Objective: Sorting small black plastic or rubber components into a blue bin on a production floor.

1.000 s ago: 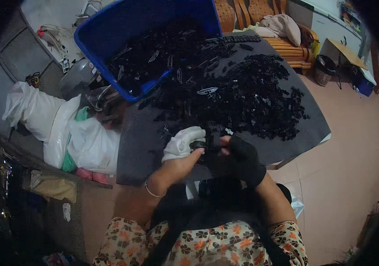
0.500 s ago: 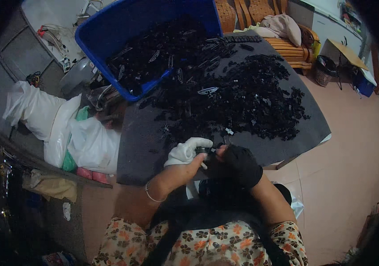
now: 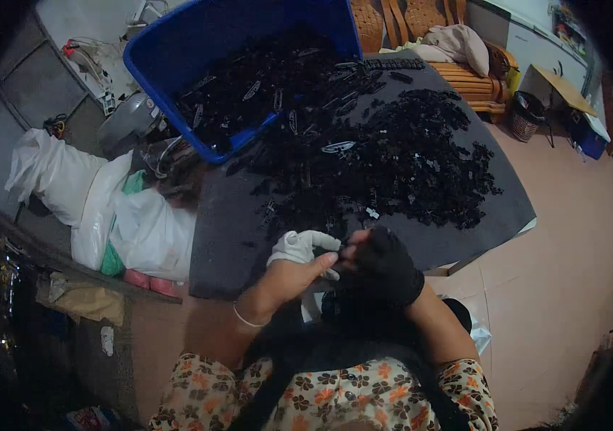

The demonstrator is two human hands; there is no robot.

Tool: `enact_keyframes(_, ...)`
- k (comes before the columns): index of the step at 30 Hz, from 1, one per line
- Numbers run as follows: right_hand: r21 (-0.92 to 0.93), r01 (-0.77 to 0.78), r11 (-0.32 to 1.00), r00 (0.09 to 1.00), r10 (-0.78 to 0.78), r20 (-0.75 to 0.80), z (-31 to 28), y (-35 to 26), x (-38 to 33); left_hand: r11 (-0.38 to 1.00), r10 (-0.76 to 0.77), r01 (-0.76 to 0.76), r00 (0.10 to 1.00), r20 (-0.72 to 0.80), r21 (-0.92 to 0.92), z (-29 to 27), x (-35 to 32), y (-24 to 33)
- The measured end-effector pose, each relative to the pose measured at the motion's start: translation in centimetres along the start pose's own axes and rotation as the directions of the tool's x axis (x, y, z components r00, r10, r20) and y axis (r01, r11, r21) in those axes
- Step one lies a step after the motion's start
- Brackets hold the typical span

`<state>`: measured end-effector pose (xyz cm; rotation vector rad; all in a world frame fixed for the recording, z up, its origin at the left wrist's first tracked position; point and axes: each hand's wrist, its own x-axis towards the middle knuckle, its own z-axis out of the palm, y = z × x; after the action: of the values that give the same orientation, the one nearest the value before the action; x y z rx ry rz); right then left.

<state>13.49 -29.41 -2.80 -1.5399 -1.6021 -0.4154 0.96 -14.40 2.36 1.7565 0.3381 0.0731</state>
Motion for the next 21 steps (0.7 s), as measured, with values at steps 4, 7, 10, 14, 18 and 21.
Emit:
enact_keyframes(4, 0.478, -0.497, 0.725, 0.858, 0.491, 0.148, -0.3, -1.7, 0.1, 0.938, 0.126, -0.096, 0.990, -0.069, 0.333, 0.8, -1.4, 1.2)
enact_keyframes(7, 0.477, -0.515, 0.712, 0.853, 0.477, 0.211, -1.4, -1.9, 0.3, 0.865, 0.290, -0.283, 0.956, 0.048, 0.414, 0.1, -1.5, 0.5)
enact_keyframes(10, 0.472, -0.628, 0.619, 0.779, 0.493, 0.389, -2.6, -1.9, 1.2, 0.933, 0.147, -0.163, 0.986, 0.075, 0.319, -0.7, -0.6, 1.0)
enact_keyframes(14, 0.132, -0.488, 0.863, 0.735, 0.325, 0.595, -6.0, -1.7, 0.9, 0.654, 0.313, -0.163, 0.947, -0.069, 0.738, -3.1, 4.7, 1.7)
enact_keyframes(18, -0.013, -0.467, 0.884, 0.770, 0.414, 0.486, -4.8, -0.3, 1.1, 0.490, 0.293, 0.075, 0.924, -0.245, 0.869, -5.7, 9.4, 2.3)
enact_keyframes(21, -0.123, -0.507, 0.853, 0.851, 0.518, 0.084, -2.3, 1.3, 1.3, 0.389, 0.254, 0.155, 0.930, -0.268, 0.908, -5.4, 10.4, 1.7)
